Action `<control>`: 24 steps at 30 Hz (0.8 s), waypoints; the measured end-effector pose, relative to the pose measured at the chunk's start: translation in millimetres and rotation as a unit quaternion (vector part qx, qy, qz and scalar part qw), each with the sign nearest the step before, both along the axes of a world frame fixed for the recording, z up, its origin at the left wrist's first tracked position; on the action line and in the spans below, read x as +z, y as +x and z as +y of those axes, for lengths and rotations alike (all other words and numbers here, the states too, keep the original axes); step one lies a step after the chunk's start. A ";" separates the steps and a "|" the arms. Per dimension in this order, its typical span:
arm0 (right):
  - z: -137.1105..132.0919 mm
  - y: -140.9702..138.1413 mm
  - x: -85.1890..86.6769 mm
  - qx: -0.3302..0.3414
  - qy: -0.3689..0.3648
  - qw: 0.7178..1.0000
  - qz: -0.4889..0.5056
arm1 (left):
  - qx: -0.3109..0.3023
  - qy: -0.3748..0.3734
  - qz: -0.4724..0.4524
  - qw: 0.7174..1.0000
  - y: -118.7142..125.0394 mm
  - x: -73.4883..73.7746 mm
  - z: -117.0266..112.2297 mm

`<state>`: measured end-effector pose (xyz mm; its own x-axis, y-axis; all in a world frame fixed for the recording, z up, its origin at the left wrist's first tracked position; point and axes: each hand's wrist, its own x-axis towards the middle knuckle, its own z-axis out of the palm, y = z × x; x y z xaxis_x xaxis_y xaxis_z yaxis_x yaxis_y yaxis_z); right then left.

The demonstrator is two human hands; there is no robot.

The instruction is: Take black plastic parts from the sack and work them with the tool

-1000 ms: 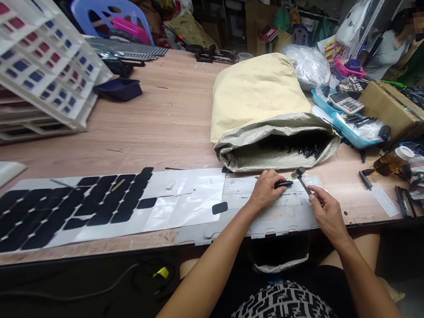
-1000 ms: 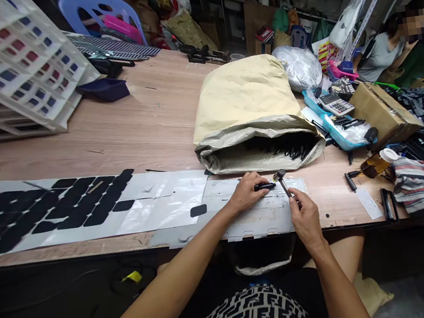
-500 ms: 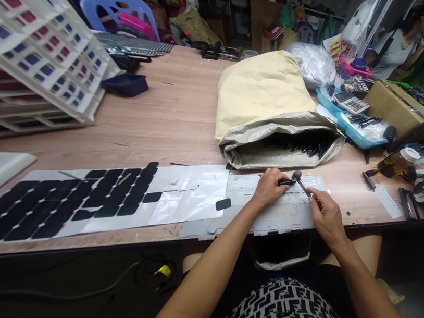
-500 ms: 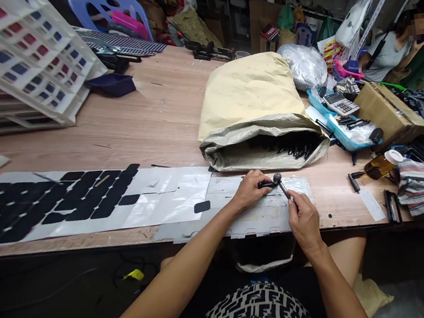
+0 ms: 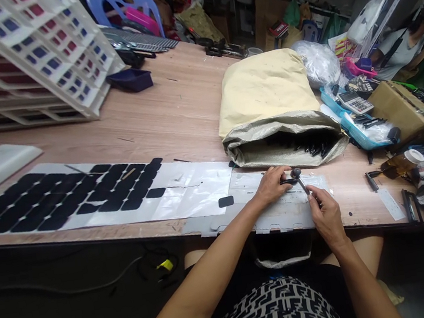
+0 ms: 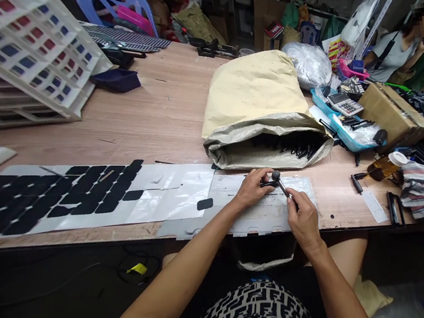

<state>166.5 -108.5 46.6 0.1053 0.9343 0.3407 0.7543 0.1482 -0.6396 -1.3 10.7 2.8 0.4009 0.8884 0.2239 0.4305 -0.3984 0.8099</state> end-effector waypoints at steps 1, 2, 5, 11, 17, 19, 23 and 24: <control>3.3 3.3 0.3 -0.010 0.007 1.000 -0.006 | -0.001 0.000 0.003 1.000 -0.2 -0.1 0.1; 7.1 7.2 -0.1 -0.024 0.013 0.999 -0.018 | -0.003 -0.001 0.006 1.000 -0.3 -0.3 0.2; 20.0 21.4 -7.9 -0.096 0.026 0.990 -0.099 | -0.009 0.004 0.017 1.000 -0.3 -1.6 0.1; 34.4 40.7 -33.2 -0.154 0.049 0.949 -0.273 | -0.028 0.012 0.054 0.998 0.8 -6.3 4.0; 30.7 36.8 -32.2 -0.158 0.050 0.937 -0.309 | -0.062 0.033 0.023 0.997 -3.8 3.9 -15.7; 29.2 34.9 -30.1 -0.156 0.047 0.934 -0.317 | -0.111 0.025 -0.017 0.993 -8.1 12.2 -46.3; 28.2 33.0 -30.3 -0.164 0.034 0.932 -0.321 | -0.284 -0.030 -0.015 0.958 -17.8 14.9 -123.3; 28.2 32.8 -30.9 -0.166 0.031 0.932 -0.322 | -0.316 -0.052 -0.001 0.947 -19.3 9.3 -138.1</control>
